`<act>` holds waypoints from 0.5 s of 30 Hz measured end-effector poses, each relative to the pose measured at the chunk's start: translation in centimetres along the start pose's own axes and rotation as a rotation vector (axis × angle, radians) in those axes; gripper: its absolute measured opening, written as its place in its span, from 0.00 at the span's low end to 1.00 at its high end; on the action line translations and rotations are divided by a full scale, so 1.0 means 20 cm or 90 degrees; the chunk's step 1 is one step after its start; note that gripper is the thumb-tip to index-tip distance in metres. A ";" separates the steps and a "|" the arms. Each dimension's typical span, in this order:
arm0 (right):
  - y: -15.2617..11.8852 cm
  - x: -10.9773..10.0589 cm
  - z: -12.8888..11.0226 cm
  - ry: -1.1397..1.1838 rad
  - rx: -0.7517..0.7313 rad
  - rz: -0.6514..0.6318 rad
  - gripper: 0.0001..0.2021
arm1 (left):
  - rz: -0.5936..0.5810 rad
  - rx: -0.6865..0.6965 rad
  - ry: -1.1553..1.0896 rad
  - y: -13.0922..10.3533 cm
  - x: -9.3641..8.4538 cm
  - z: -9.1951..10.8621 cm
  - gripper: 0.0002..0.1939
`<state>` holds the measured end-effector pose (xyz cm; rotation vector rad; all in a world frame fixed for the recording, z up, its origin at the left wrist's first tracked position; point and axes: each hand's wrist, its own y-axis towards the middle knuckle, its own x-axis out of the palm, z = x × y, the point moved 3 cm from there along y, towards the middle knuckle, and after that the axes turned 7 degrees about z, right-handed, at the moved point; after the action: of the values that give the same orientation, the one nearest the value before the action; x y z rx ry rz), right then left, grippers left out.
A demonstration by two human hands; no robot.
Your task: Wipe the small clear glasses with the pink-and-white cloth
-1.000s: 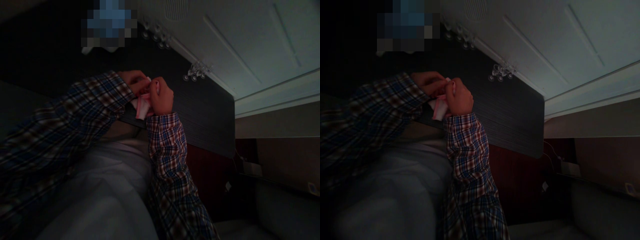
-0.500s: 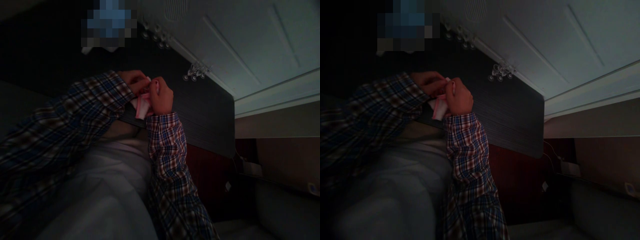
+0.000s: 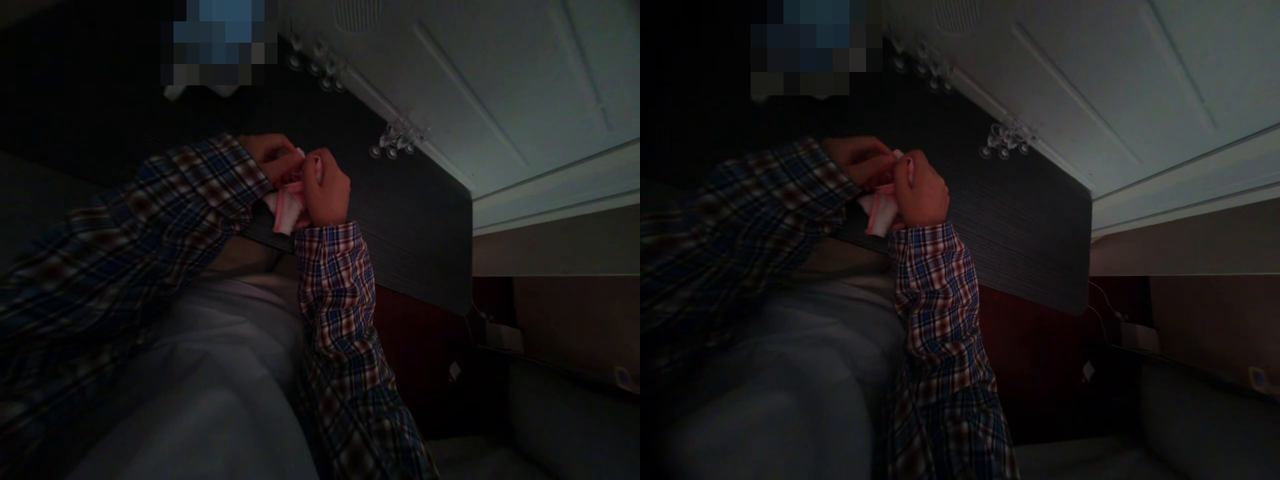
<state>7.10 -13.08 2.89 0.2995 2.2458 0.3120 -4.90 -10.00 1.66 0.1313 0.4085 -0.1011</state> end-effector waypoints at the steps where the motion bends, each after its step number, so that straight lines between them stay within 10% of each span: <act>1: 0.00 0.00 0.00 -0.008 -0.001 0.001 0.16 | 0.008 0.004 -0.005 0.00 0.00 -0.01 0.11; 15: 0.01 0.00 0.00 -0.039 -0.007 0.001 0.14 | -0.011 -0.010 -0.009 0.02 0.02 -0.06 0.18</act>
<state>7.09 -12.91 2.87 0.3004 2.1829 0.3121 -4.98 -9.37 0.38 0.1120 0.3965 -0.1165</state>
